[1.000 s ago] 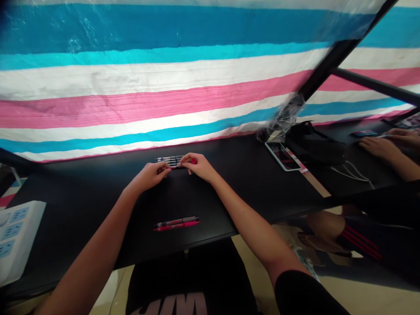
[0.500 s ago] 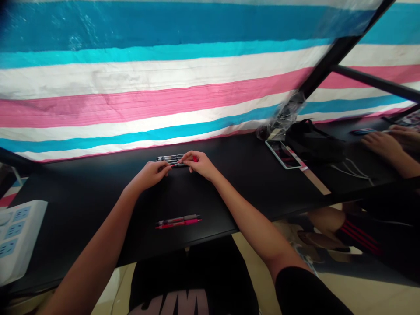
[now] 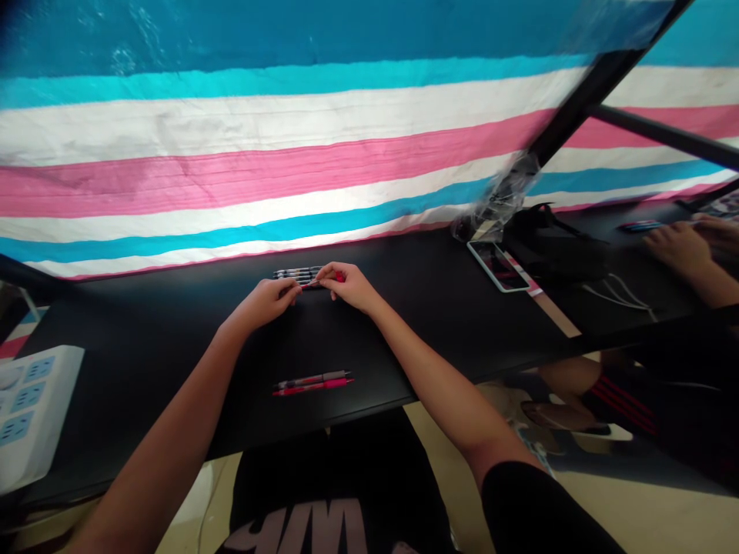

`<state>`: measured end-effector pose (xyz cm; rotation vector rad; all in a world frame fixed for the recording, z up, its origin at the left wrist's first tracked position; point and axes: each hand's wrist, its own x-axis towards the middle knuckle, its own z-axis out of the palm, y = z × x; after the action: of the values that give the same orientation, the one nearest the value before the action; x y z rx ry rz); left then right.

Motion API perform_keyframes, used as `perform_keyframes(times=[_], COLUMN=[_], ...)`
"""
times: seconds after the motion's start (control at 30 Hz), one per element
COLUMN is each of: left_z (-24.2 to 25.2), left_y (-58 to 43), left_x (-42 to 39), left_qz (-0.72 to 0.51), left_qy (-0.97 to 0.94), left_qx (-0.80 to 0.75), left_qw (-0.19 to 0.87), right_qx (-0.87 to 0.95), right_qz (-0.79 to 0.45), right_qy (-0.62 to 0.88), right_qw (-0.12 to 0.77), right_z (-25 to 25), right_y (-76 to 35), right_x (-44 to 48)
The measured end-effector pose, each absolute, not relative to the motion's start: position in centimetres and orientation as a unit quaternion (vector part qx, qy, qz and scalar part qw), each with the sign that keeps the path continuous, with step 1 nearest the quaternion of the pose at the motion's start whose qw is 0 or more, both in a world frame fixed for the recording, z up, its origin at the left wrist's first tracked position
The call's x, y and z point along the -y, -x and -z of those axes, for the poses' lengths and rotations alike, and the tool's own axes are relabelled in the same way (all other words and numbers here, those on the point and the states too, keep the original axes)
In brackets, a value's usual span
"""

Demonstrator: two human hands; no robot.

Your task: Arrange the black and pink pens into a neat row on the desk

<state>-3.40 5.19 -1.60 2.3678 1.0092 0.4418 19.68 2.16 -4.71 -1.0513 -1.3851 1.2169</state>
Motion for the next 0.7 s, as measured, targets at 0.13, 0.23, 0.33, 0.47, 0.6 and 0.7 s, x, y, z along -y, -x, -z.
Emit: perform_keyframes(times=[0.13,0.23,0.33,0.47,0.6,0.7], left_z=[1.7,1.9,2.2,2.4,2.4,2.3], left_y=[3.3,3.3,3.4,3.6,3.5,3.5], left_x=[-5.2,-5.2,-5.3,-5.5,-5.4,-5.3], left_qz=[-0.161,-0.163,-0.173,-0.192,-0.198,-0.193], left_qy=[-0.873,-0.872,-0.866,-0.860,-0.858,-0.859], left_qx=[-0.375,-0.375,-0.384,-0.393,-0.392,-0.390], left_qw=[0.267,0.269,0.269,0.262,0.266,0.270], right_qx=[0.605,0.620,0.579,0.472,0.443,0.438], right_qz=[-0.468,-0.466,-0.478,-0.478,-0.511,-0.536], right_qy=[0.449,0.455,0.467,0.461,0.468,0.443], right_qw=[0.462,0.439,0.467,0.580,0.569,0.570], right_z=[5.0,5.0,5.1,4.9,4.7,4.3], right_y=[-19.5,-19.2,-19.2,-19.8,-20.1,-19.6], right_x=[-2.0,-1.9,-2.2,-2.9,-3.0,-2.5])
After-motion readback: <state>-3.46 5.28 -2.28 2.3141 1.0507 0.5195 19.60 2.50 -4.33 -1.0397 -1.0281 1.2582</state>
